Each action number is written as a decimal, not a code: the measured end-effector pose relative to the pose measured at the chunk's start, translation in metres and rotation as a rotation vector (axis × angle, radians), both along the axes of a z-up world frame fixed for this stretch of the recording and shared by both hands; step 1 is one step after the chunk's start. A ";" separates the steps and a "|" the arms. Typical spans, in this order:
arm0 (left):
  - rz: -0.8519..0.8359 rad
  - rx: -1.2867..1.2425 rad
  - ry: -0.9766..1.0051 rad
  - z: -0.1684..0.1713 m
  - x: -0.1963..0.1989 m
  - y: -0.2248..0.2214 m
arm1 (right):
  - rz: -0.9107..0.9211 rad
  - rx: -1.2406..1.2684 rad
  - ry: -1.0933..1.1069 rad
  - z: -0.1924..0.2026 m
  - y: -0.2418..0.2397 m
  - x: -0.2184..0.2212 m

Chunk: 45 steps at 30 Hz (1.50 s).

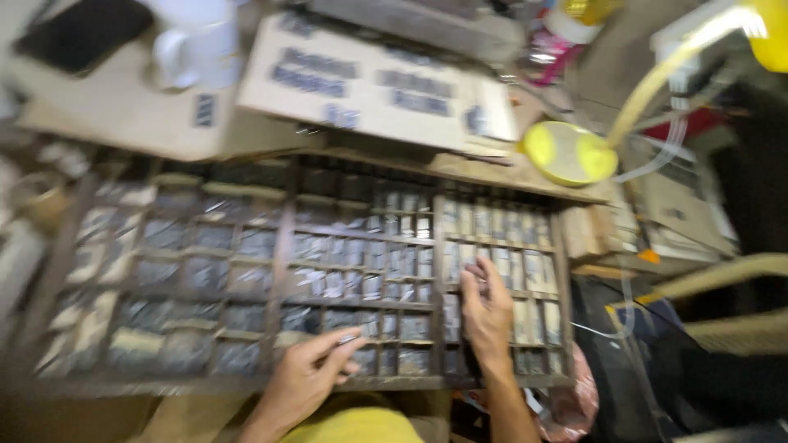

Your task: Sorting and organizing individual metal type characters into a wooden type case in preparation for letterpress printing.

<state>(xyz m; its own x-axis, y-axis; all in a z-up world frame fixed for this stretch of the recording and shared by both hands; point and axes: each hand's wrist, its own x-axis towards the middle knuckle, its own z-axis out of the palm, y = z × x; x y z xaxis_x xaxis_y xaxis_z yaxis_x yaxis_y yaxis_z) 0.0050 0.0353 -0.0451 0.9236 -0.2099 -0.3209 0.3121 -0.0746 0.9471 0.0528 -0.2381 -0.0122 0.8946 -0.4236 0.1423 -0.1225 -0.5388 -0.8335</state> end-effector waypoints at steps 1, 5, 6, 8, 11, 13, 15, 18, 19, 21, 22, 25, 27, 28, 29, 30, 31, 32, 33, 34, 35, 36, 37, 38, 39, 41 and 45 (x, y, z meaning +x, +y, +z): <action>0.034 0.010 0.013 0.003 0.002 0.000 | 0.034 0.010 0.013 0.000 0.005 -0.006; -0.152 0.034 -0.376 0.015 0.000 0.002 | 0.413 -0.035 -0.060 -0.002 0.029 -0.038; -0.196 0.050 -0.459 0.020 0.004 -0.001 | 0.627 -0.106 -0.108 -0.001 0.034 -0.045; -0.220 0.039 -0.464 0.019 0.002 -0.001 | 0.729 -0.050 -0.191 0.004 0.049 -0.050; -0.250 0.035 -0.503 0.019 0.002 -0.001 | 0.794 -0.013 -0.241 0.007 0.060 -0.055; -0.249 0.046 -0.530 0.021 0.001 -0.002 | 0.765 -0.028 -0.201 0.009 0.064 -0.057; -0.229 0.022 -0.556 0.022 0.001 -0.002 | 0.753 0.001 -0.190 0.011 0.068 -0.058; -0.213 -0.003 -0.573 0.018 -0.001 -0.004 | 0.744 0.013 -0.194 0.010 0.072 -0.058; -0.210 -0.002 -0.573 0.020 -0.001 -0.003 | 0.747 0.014 -0.194 0.009 0.072 -0.058; -0.200 0.005 -0.530 0.024 -0.002 -0.003 | 0.751 0.021 -0.202 0.007 0.071 -0.057; -0.200 0.005 -0.530 0.023 -0.002 -0.004 | 0.752 0.021 -0.202 0.007 0.072 -0.057; -0.199 0.007 -0.527 0.021 -0.003 -0.004 | 0.736 0.067 -0.196 0.006 0.073 -0.057; -0.198 -0.014 -0.525 0.020 -0.003 -0.004 | 0.739 0.082 -0.185 0.006 0.075 -0.056; -0.200 -0.016 -0.527 0.024 -0.004 -0.003 | 0.738 0.080 -0.186 0.008 0.077 -0.057; -0.193 -0.003 -0.483 0.029 -0.004 -0.002 | 0.732 0.084 -0.172 0.010 0.079 -0.057; -0.192 0.008 -0.441 0.033 -0.003 -0.003 | 0.721 0.086 -0.160 0.013 0.080 -0.057; -0.200 0.004 -0.444 0.028 -0.004 -0.002 | 0.713 0.082 -0.163 0.009 0.080 -0.058; -0.189 0.039 -0.438 0.024 -0.003 -0.003 | 0.695 0.090 -0.182 0.005 0.079 -0.059; -0.178 0.075 -0.432 0.020 -0.002 -0.006 | 0.676 0.098 -0.200 0.002 0.077 -0.060; -0.209 0.058 -0.444 0.012 -0.006 -0.008 | 0.644 0.081 -0.208 -0.004 0.074 -0.062; -0.142 -0.029 -0.350 0.004 -0.008 -0.012 | 0.647 0.169 -0.212 -0.010 0.070 -0.063; -0.098 -0.123 -0.259 -0.005 -0.006 -0.020 | 0.629 0.244 -0.228 -0.014 0.062 -0.065; -0.153 -0.147 -0.275 -0.007 -0.007 -0.021 | 0.578 0.214 -0.246 -0.020 0.051 -0.066; -0.129 -0.058 -0.156 -0.010 -0.005 -0.021 | 0.530 0.307 -0.191 -0.025 0.041 -0.066; -0.106 0.037 -0.040 -0.013 -0.002 -0.020 | 0.482 0.403 -0.141 -0.029 0.031 -0.065; -0.091 0.154 -0.026 0.006 0.002 -0.031 | 0.442 0.219 -0.151 -0.011 0.025 -0.067; -0.139 0.367 -0.054 0.011 0.001 -0.041 | 0.631 -0.011 -0.202 0.003 0.044 -0.069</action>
